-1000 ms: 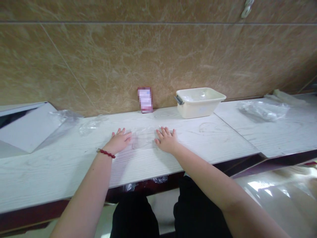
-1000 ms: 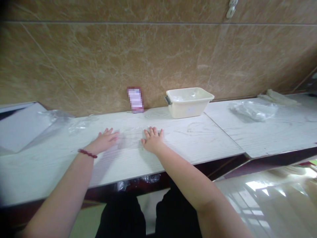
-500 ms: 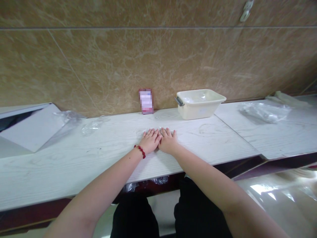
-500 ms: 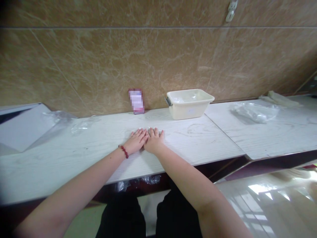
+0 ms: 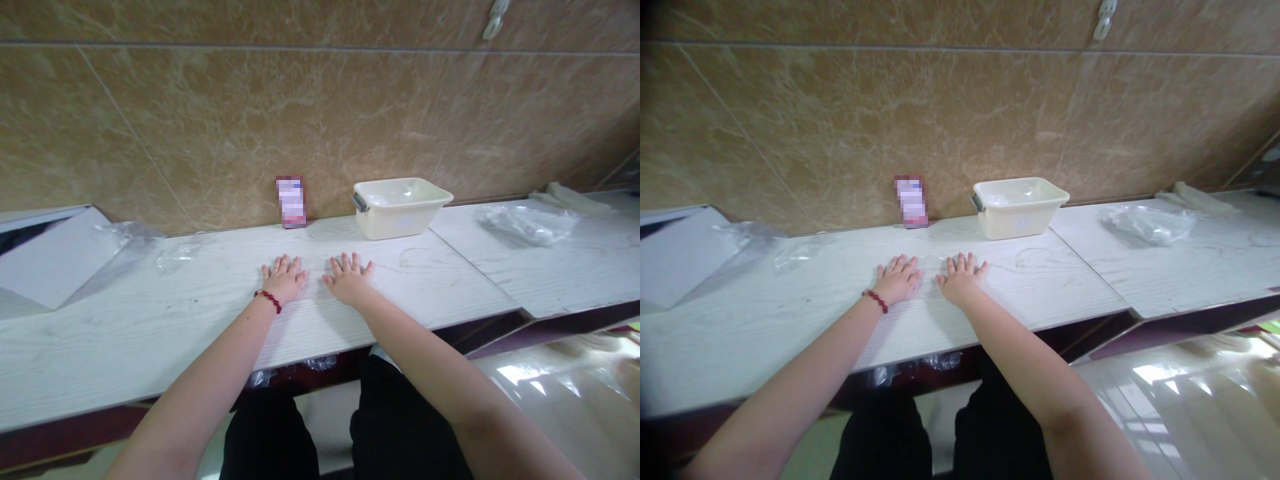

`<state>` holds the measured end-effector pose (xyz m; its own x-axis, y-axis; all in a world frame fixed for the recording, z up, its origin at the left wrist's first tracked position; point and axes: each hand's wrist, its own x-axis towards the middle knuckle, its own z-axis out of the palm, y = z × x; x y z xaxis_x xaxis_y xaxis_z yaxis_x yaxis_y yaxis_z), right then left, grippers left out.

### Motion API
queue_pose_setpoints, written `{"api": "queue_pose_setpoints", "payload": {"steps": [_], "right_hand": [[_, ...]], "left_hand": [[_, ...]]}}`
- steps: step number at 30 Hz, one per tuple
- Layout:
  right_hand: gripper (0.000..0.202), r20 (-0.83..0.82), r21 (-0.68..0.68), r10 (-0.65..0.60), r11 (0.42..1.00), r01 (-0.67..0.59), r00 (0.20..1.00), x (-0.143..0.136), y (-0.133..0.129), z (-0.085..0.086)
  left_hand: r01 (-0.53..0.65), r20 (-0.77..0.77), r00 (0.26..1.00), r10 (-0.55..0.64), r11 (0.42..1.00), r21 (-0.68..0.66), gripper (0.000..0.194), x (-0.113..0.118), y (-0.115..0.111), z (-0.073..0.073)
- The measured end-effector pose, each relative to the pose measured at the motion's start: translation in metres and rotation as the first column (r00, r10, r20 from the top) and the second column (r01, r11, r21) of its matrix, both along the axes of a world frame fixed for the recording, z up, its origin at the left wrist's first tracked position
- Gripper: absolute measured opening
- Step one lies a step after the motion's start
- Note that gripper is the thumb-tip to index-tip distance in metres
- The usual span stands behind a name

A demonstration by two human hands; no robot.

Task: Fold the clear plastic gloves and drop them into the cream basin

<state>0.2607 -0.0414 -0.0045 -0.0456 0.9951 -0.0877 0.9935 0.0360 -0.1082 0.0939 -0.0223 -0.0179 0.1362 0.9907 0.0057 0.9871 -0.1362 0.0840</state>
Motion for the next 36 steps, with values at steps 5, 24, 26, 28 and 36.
{"api": "queue_pose_setpoints", "payload": {"steps": [5, 24, 26, 28, 36], "right_hand": [[0.055, -0.016, 0.169, -0.016, 0.985, 0.018, 1.0, 0.021, -0.013, 0.007], [0.019, 0.395, 0.292, 0.649, 0.582, -0.759, 0.65, 0.019, -0.043, 0.037], [0.019, 0.409, 0.288, 0.657, 0.565, -0.773, 0.633, 0.018, -0.042, 0.038], [0.02, 0.421, 0.291, 0.662, 0.549, -0.784, 0.62, 0.017, -0.041, 0.037], [0.017, 0.413, 0.301, 0.655, 0.558, -0.773, 0.633, 0.016, -0.036, 0.032]], "left_hand": [[-0.011, -0.009, 1.0, 0.011, 1.0, 0.021, 0.06, 0.002, -0.002, 0.006], [0.43, 0.047, 0.902, -0.429, 0.902, -0.023, 0.053, 0.008, -0.017, 0.016], [0.441, 0.055, 0.896, -0.44, 0.897, -0.016, 0.054, 0.008, -0.018, 0.018], [0.454, 0.067, 0.889, -0.452, 0.891, -0.01, 0.055, 0.009, -0.018, 0.019], [0.54, 0.121, 0.838, -0.532, 0.841, -0.038, 0.062, -0.001, -0.025, 0.034]]}}
